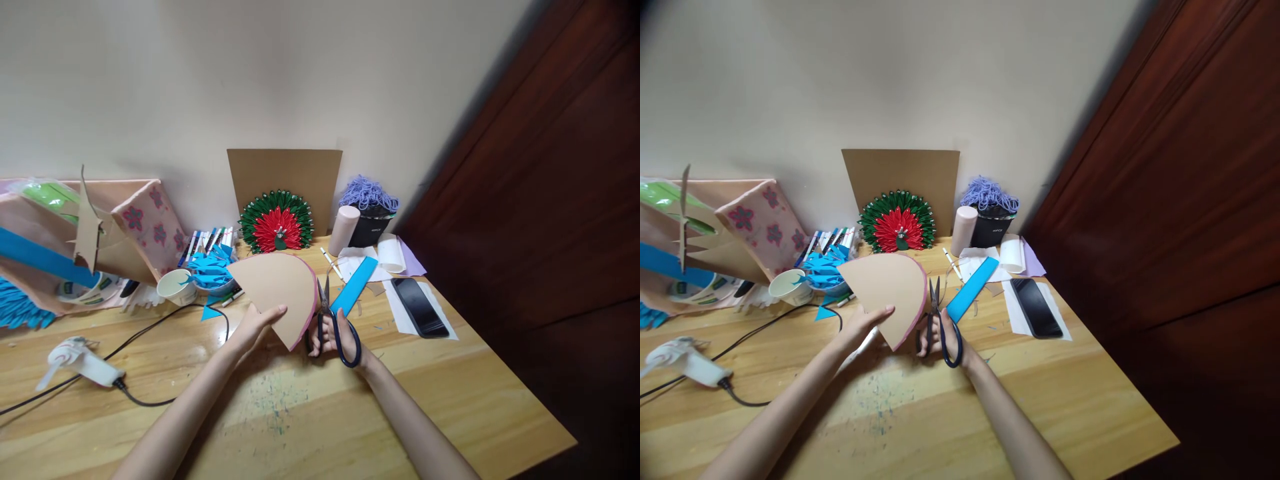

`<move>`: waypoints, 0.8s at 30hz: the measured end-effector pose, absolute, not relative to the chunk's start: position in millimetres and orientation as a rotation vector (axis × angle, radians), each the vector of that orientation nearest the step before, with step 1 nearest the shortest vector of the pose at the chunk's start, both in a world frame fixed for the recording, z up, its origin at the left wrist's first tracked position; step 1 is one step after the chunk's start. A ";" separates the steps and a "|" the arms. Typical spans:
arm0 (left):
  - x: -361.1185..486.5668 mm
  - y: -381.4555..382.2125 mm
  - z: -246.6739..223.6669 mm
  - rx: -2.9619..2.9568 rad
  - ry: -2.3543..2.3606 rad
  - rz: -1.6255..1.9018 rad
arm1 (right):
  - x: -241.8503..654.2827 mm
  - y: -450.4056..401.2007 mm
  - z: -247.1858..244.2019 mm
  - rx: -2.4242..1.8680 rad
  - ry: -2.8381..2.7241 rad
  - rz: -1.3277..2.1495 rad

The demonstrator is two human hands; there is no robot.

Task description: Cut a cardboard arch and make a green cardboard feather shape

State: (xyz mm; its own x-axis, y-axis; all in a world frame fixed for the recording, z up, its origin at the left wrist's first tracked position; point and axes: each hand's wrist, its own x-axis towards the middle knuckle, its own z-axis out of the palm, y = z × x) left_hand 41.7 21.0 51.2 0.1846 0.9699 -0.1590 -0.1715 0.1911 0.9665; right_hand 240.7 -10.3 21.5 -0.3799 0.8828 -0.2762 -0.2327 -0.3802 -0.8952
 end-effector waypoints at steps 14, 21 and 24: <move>51.7 12.7 54.2 1.033 1.039 0.985 | 230.9 -19.5 12.3 -1.095 -1.200 1.673; 49.9 14.8 45.3 0.988 1.017 0.986 | 226.2 -22.5 11.7 -1.207 -1.173 1.560; 49.9 15.4 43.7 0.970 1.017 0.984 | 224.8 -20.5 11.0 -1.244 -1.111 1.556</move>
State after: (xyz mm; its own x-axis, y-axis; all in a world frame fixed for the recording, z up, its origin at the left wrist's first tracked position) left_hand 49.9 15.4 43.7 0.2215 0.9511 -0.2153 -0.1838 0.2576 0.9486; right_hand 224.8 -20.5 11.0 -0.1610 0.9559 -0.2455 -0.0781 -0.2603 -0.9624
